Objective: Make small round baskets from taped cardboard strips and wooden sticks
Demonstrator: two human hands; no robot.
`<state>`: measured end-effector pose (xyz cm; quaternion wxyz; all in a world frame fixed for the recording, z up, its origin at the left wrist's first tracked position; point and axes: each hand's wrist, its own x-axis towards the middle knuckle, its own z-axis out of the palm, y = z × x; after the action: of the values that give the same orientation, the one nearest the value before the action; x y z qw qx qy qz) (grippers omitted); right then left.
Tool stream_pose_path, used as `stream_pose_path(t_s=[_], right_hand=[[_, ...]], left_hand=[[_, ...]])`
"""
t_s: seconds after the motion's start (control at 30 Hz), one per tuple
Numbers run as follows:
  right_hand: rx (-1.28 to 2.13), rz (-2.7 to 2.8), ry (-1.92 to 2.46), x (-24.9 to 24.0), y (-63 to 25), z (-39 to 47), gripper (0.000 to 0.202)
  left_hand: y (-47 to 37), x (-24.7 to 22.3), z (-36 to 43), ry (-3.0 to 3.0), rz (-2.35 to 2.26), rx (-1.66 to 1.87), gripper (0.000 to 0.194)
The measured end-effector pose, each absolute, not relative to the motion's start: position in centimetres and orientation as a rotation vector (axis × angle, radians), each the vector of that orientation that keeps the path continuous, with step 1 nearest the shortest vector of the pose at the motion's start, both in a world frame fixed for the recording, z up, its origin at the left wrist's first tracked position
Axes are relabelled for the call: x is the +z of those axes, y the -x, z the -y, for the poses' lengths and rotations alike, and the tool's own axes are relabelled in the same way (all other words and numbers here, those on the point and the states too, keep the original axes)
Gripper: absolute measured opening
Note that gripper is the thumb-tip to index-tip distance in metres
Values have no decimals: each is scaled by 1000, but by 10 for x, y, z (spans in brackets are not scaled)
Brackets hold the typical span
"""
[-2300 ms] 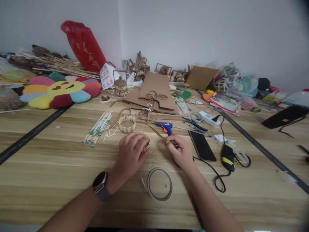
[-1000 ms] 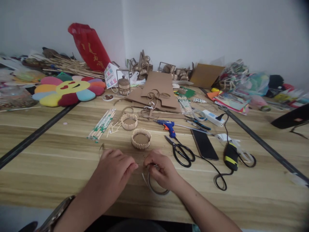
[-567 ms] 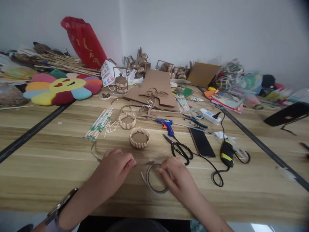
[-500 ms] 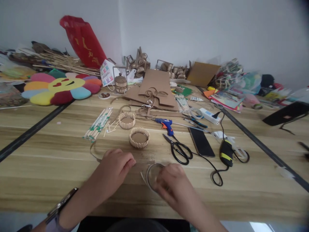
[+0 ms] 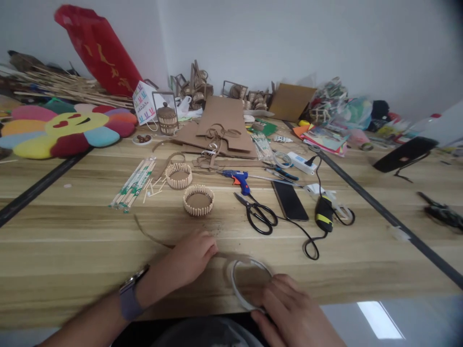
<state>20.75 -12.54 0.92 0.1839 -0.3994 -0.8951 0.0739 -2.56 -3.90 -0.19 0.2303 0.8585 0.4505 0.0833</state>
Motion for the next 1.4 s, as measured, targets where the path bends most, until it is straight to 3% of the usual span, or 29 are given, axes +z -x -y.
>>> stream_pose_path(t_s=[0.3,0.63,0.93,1.13,1.4], right_hand=[[488,2459,1409,61,-237,117,13],[492,2331,1407,60,-229,98,15],[505,2322,1384,59,-225,94,13],[536,2393,1365,58,-221,95,14],[454,2545,1290,44,-206,93,14]], left_hand=[[16,-10,39,-2368,-1418,114,8],[18,-2,41,-2285,-1290,142,29],[17,7,39,-2241,-1289,-1,10],[13,-4,52,-2238,-1251,114,22],[22,-24,57,-2033,-1214,374,22]])
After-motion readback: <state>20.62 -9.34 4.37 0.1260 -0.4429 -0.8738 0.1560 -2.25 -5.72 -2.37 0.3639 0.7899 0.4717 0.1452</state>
